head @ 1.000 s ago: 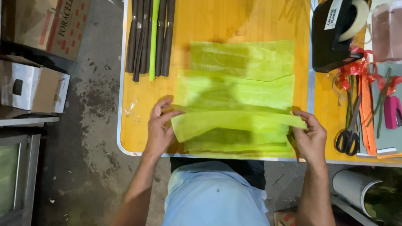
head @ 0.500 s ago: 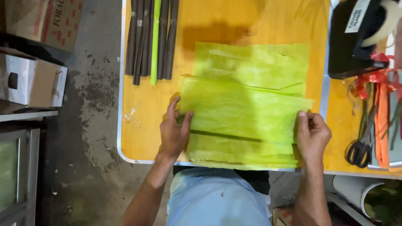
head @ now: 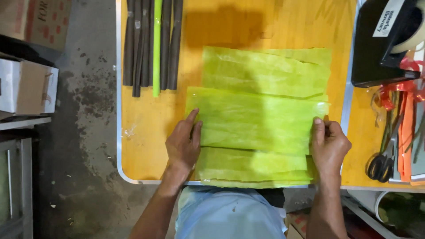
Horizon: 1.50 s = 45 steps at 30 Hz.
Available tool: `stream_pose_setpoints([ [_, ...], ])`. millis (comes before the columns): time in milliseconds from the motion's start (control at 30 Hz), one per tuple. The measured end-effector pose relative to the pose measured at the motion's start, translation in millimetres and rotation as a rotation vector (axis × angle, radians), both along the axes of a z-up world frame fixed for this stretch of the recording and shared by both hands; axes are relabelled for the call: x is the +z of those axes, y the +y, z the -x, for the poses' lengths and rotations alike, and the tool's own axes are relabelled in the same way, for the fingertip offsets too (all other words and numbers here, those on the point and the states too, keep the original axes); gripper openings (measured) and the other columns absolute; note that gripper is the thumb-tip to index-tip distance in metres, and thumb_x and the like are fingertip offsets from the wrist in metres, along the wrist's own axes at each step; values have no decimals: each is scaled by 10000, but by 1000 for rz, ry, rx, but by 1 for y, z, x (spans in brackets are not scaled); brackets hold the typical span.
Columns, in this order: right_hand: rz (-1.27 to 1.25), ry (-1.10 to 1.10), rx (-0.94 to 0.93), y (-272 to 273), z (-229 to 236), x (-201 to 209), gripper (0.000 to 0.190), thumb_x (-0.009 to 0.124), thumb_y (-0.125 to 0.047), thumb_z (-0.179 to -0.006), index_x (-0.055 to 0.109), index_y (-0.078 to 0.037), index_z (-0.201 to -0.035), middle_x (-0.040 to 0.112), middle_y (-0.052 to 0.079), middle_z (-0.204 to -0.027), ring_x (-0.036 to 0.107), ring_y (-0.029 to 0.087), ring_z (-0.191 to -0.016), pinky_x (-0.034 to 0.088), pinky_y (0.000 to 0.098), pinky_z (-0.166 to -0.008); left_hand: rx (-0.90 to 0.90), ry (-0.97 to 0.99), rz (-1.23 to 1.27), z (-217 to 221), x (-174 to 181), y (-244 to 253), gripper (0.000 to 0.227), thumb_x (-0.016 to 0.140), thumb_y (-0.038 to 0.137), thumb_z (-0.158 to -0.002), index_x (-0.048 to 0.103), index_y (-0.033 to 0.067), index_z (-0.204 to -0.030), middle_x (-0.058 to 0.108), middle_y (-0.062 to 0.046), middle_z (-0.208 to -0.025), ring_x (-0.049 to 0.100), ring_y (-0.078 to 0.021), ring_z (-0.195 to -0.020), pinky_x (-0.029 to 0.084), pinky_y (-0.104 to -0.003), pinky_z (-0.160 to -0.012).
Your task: The person folds a sheet of lime-green cellophane paper on a wooden table. They roll the paper tightly around a green plastic stick to create a cylindrical shape, then unroll it and repeat the folding process.
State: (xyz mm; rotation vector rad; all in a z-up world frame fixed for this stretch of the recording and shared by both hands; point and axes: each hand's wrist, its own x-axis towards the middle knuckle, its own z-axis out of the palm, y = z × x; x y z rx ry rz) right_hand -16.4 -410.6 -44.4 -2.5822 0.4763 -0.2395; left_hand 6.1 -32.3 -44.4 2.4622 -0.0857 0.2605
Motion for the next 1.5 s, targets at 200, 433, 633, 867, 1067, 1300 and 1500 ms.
stream_pose_setpoints([
  [200, -88, -50, -35, -2, 7, -9, 201, 801, -185, -1113, 749, -30, -995, 717, 164, -806, 705, 360, -732, 551, 455, -678, 83, -111, -66, 6, -9, -1, 162, 714, 244, -987, 800, 212, -1121, 649, 71, -778, 694, -136, -716, 572, -267, -621],
  [433, -102, -79, -39, -1, 5, -9, 216, 813, -178, -1097, 748, -26, -957, 722, 166, -793, 713, 366, -713, 555, 436, -645, 88, -208, -94, -3, -6, -5, 120, 766, 201, -958, 810, 146, -1055, 653, 40, -843, 686, -155, -730, 575, -266, -637],
  [633, -184, -60, -49, 2, 6, -6, 227, 793, -140, -1107, 726, 4, -945, 704, 192, -783, 678, 320, -631, 542, 424, -573, -129, -197, -53, -9, 28, -49, 226, 724, 187, -946, 760, 129, -1162, 582, -255, -1337, 563, -478, -1284, 436, -554, -1087],
  [867, -479, -17, -149, 4, 3, 9, 112, 729, -101, -1029, 668, -11, -1003, 623, 123, -783, 551, 171, -648, 515, 361, -570, -411, 59, -184, -7, 22, -74, 584, 515, 555, -1014, 534, 232, -1499, 370, -273, -1598, 266, -471, -1527, 190, -644, -1207],
  [1067, -312, -194, -34, 19, 8, 35, 188, 684, -17, -1041, 638, 23, -1219, 657, 182, -1000, 613, 270, -866, 520, 390, -724, -404, 60, -278, -1, 15, -74, 630, 467, 623, -1012, 466, 299, -1552, 333, -232, -1639, 246, -429, -1550, 163, -639, -1227],
  [1300, 170, -264, 523, 59, 7, 59, 305, 688, -239, -1020, 680, -152, -1312, 598, 147, -1454, 477, 408, -1418, 336, 538, -1140, -415, 30, -267, 1, 14, -73, 605, 520, 592, -1005, 475, 318, -1542, 346, -255, -1619, 262, -459, -1535, 177, -663, -1211],
  [1500, 161, 199, 841, 63, 13, 42, 453, 723, -363, -908, 683, -171, -1316, 575, 144, -1501, 390, 345, -1505, 270, 533, -1237, -472, 1, -235, -1, 4, -67, 699, 491, 733, -947, 482, 348, -1531, 319, -276, -1624, 247, -499, -1531, 156, -716, -1196],
])
